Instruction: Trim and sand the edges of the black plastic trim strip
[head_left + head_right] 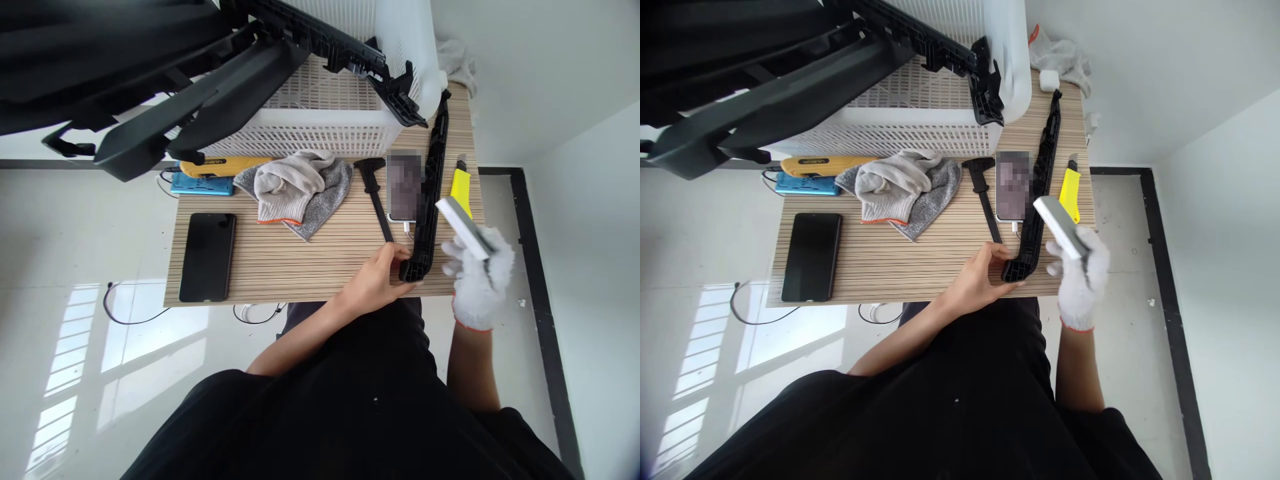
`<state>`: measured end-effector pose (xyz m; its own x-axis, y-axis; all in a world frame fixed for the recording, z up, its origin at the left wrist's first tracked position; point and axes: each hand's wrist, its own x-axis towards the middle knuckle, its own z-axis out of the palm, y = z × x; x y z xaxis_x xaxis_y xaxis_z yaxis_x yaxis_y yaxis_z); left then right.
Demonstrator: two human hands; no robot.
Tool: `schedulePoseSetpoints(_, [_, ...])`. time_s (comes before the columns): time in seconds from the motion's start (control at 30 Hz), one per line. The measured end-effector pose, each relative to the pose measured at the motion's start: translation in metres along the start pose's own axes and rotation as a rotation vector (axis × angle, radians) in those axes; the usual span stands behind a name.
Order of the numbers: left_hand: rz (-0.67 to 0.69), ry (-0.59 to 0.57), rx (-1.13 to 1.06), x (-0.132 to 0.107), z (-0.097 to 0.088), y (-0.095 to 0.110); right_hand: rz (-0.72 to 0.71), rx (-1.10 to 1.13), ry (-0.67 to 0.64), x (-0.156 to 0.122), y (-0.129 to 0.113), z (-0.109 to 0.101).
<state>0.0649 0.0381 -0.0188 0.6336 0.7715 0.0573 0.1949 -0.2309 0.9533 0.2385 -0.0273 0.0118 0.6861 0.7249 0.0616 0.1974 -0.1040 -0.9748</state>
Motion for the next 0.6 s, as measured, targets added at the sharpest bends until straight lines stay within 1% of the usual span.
schedulePoseSetpoints(0.07, [-0.001, -0.025, -0.039, 0.000, 0.001, 0.003, -0.129, -0.132, 0.012, -0.007, 0.008, 0.012])
schedulePoseSetpoints(0.17, [0.056, -0.109, -0.098, 0.003, -0.004, 0.009, -0.218, -0.218, -0.015, -0.012, 0.020, 0.021])
schedulePoseSetpoints(0.27, [0.143, -0.272, -0.096, 0.010, -0.021, 0.020, -0.258, -0.204, -0.004, -0.012, 0.026, 0.023])
schedulePoseSetpoints(0.33, [0.166, -0.403, -0.047, 0.019, -0.036, 0.027, -0.241, -0.177, 0.027, -0.010, 0.028, 0.023])
schedulePoseSetpoints(0.37, [0.173, -0.436, -0.007, 0.025, -0.043, 0.030, -0.225, -0.164, 0.038, -0.009, 0.029, 0.024])
schedulePoseSetpoints(0.4, [0.186, -0.439, 0.049, 0.032, -0.050, 0.031, -0.212, -0.153, 0.044, -0.008, 0.029, 0.024])
schedulePoseSetpoints(0.43, [0.206, -0.414, 0.123, 0.040, -0.057, 0.030, -0.207, -0.145, 0.046, -0.008, 0.029, 0.026])
schedulePoseSetpoints(0.5, [0.247, -0.301, 0.310, 0.058, -0.065, 0.022, -0.211, -0.145, 0.051, -0.008, 0.030, 0.028])
schedulePoseSetpoints(0.53, [0.246, -0.240, 0.406, 0.068, -0.068, 0.016, -0.216, -0.149, 0.052, -0.008, 0.030, 0.029])
schedulePoseSetpoints(0.6, [0.196, -0.115, 0.549, 0.088, -0.069, 0.000, -0.216, -0.156, 0.056, -0.008, 0.031, 0.030])
